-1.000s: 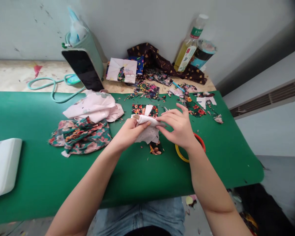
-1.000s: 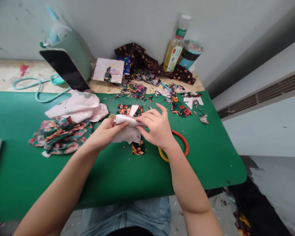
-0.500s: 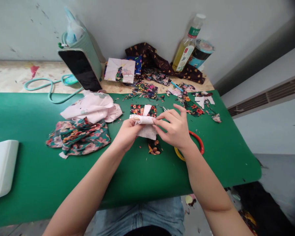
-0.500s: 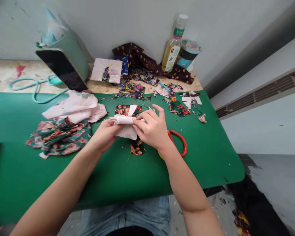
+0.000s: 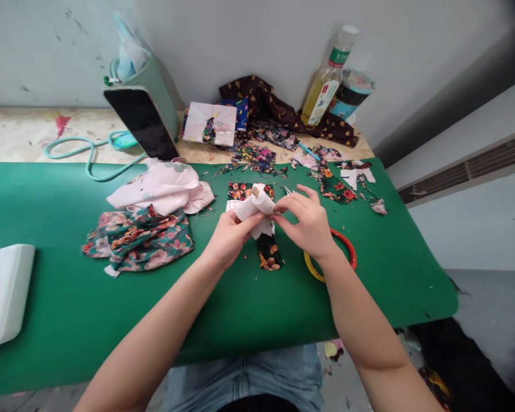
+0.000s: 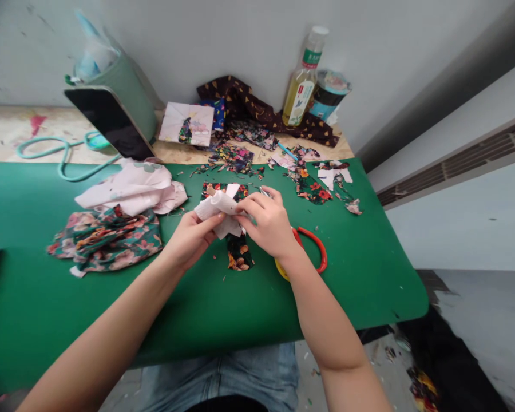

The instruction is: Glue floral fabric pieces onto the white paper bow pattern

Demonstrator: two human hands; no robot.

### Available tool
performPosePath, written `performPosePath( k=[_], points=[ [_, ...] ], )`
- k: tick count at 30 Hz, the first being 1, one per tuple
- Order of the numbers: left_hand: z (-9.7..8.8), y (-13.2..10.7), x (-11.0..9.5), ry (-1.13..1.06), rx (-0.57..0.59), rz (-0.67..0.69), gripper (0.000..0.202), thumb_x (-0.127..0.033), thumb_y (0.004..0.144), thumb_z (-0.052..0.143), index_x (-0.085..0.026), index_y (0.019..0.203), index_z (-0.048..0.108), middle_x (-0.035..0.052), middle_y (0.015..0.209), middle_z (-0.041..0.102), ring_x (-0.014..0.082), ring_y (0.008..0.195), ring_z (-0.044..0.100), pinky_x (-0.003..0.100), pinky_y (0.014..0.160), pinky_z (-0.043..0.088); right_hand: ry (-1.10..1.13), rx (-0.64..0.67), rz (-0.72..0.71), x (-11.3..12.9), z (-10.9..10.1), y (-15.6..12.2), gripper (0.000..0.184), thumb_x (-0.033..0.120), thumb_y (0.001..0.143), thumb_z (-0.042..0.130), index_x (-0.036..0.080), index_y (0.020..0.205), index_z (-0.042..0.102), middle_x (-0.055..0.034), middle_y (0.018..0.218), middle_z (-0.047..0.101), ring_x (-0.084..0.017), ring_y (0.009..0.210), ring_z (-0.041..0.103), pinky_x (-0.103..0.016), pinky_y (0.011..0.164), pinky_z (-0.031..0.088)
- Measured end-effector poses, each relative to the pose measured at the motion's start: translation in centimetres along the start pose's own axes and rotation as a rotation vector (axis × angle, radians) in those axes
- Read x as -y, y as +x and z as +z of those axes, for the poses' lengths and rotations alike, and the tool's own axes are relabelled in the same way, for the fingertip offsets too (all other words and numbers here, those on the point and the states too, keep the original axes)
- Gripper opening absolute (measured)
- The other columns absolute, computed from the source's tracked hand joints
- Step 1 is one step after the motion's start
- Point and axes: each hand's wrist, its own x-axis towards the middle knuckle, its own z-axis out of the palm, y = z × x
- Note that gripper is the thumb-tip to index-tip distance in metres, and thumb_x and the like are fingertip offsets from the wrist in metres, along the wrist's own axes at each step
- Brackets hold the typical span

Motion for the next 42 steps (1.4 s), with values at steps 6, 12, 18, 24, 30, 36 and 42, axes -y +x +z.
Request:
performPosePath(
  k=[6,12,18,24,30,36,42],
  points=[
    [-0.7,0.2,-0.1,0.070,-0.009,0.017,0.036,-0.027,0.063,0.083,-0.013,0.094,0.072,0.0044,0.091,0.074,0.0175,0.083,0.067,0.029,0.080,0.051,0.169,0.069,0.040,0.4,-0.3,0.2,0.003,0.020,0.085,0.066,0.023,0.087,0.065,-0.0014,0.085,0.072,-0.019,0.085,0.069,-0.047,0.105,0.041],
    [-0.8,0.2,0.1,0.113,0.025,0.009,0.035,-0.027,0.066,0.080,-0.011,0.096,0.072,0.0061,0.090,0.074,0.0193,0.083,0.068,0.030,0.078,0.052,0.404,0.095,0.295,0.6,-0.1,0.3,0.014,0.019,0.078,0.071,0.021,0.088,0.063,-0.0016,0.084,0.071,-0.017,0.074,0.068,-0.031,0.072,0.055],
    [-0.8,0.0,0.1,0.179,-0.078,0.037,0.037,-0.030,0.062,0.083,-0.011,0.093,0.074,0.0056,0.087,0.075,0.0173,0.077,0.067,0.029,0.076,0.052,0.285,0.064,0.228,0.8,0.3,0.2,0.015,0.015,0.076,0.070,0.020,0.088,0.063,-0.0019,0.083,0.069,-0.017,0.074,0.065,-0.032,0.073,0.052],
    [-0.4,-0.7,-0.6,0.185,0.042,0.057,0.039,-0.033,0.063,0.086,-0.013,0.095,0.076,0.0076,0.094,0.076,0.0178,0.082,0.069,0.030,0.079,0.054,0.206,0.000,0.112,1.1,0.5,-0.1,0.016,0.012,0.080,0.065,0.020,0.092,0.059,-0.0002,0.078,0.064,-0.014,0.063,0.061,-0.029,0.065,0.051],
    [-0.5,-0.3,-0.5,0.300,-0.064,0.158,0.037,-0.041,0.067,0.082,-0.014,0.091,0.076,0.0049,0.084,0.075,0.0135,0.069,0.065,0.024,0.066,0.052,0.284,0.050,0.044,1.3,0.4,-0.2,0.017,0.014,0.087,0.058,0.019,0.102,0.063,-0.0095,0.103,0.071,-0.020,0.090,0.070,-0.034,0.082,0.057],
    [-0.8,0.0,-0.6,0.347,-0.037,0.203,0.032,-0.040,0.071,0.078,-0.013,0.088,0.075,0.0033,0.080,0.073,0.0129,0.066,0.062,0.024,0.064,0.050,0.388,0.045,0.253,1.4,0.5,0.0,0.006,0.020,0.084,0.067,0.021,0.091,0.066,-0.0025,0.089,0.074,-0.015,0.069,0.069,-0.029,0.066,0.057],
    [-0.9,0.2,-0.5,0.338,-0.026,0.260,0.026,-0.036,0.069,0.079,-0.015,0.082,0.070,0.0024,0.079,0.072,0.0123,0.069,0.063,0.023,0.067,0.049,0.438,0.067,0.360,1.5,0.7,0.0,0.025,0.024,0.076,0.075,0.020,0.096,0.061,-0.0007,0.085,0.072,-0.011,0.058,0.064,-0.027,0.061,0.054]
  ],
)
